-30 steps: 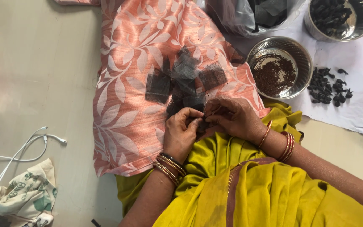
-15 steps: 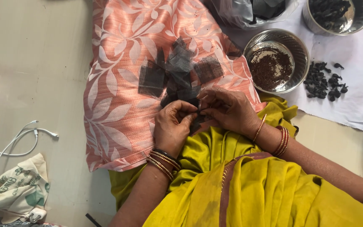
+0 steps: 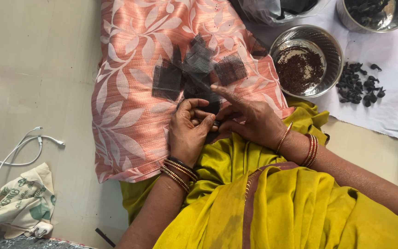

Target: Attaching small bundles of black hair to mesh squares to create hair extensions.

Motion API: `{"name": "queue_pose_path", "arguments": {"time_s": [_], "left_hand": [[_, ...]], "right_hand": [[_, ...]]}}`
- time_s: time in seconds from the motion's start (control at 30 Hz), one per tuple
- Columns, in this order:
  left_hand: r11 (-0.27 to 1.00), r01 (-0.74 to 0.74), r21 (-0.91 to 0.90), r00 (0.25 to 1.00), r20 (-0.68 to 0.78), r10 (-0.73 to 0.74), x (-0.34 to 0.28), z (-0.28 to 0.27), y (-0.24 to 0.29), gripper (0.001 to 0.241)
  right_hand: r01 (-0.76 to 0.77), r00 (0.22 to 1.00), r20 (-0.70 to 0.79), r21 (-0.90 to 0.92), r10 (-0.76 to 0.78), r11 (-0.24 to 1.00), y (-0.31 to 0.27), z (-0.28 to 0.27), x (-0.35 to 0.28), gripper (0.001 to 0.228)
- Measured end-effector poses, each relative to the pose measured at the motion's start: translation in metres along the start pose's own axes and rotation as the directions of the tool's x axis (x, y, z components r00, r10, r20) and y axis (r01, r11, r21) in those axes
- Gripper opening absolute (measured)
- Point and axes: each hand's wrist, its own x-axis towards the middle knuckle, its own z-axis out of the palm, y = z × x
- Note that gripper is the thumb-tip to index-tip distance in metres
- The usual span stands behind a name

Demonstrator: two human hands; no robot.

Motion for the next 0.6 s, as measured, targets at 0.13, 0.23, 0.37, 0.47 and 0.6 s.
{"name": "queue_pose_path", "arguments": {"time_s": [0.13,0.23,0.37,0.47,0.6], "left_hand": [[0.999,0.009,-0.042,1.000,0.030,-0.008,-0.0007,-0.0002,-0.0018,0.028],[1.000,-0.027,-0.009,0.998,0.059,0.027,-0.0004,-0.0013,-0.0011,0.030],[0.998,0.016,-0.067,0.994,0.106,-0.009,-0.0003,0.0001,0.0032,0.035],[0.998,-0.060,0.033,0.996,0.064,0.057,0.0020,-0.0002,-0.0043,0.034],[0.999,-0.039,-0.001,0.997,0.063,0.039,0.0046,-0.0008,-0.0044,0.031]], "right_hand": [[-0.019,1.000,-0.013,-0.050,0.018,0.999,-0.0007,0.0017,-0.0002,0.083],[-0.093,0.994,-0.055,-0.006,0.093,0.996,0.0009,0.0009,0.0009,0.083],[-0.155,0.984,-0.087,0.047,0.159,0.987,0.0016,-0.0010,0.0031,0.080],[-0.161,0.985,-0.049,0.114,0.167,0.980,-0.0001,-0.0011,0.0033,0.079],[-0.179,0.983,-0.005,0.233,0.185,0.956,0.0065,0.0006,0.0044,0.082]]}}
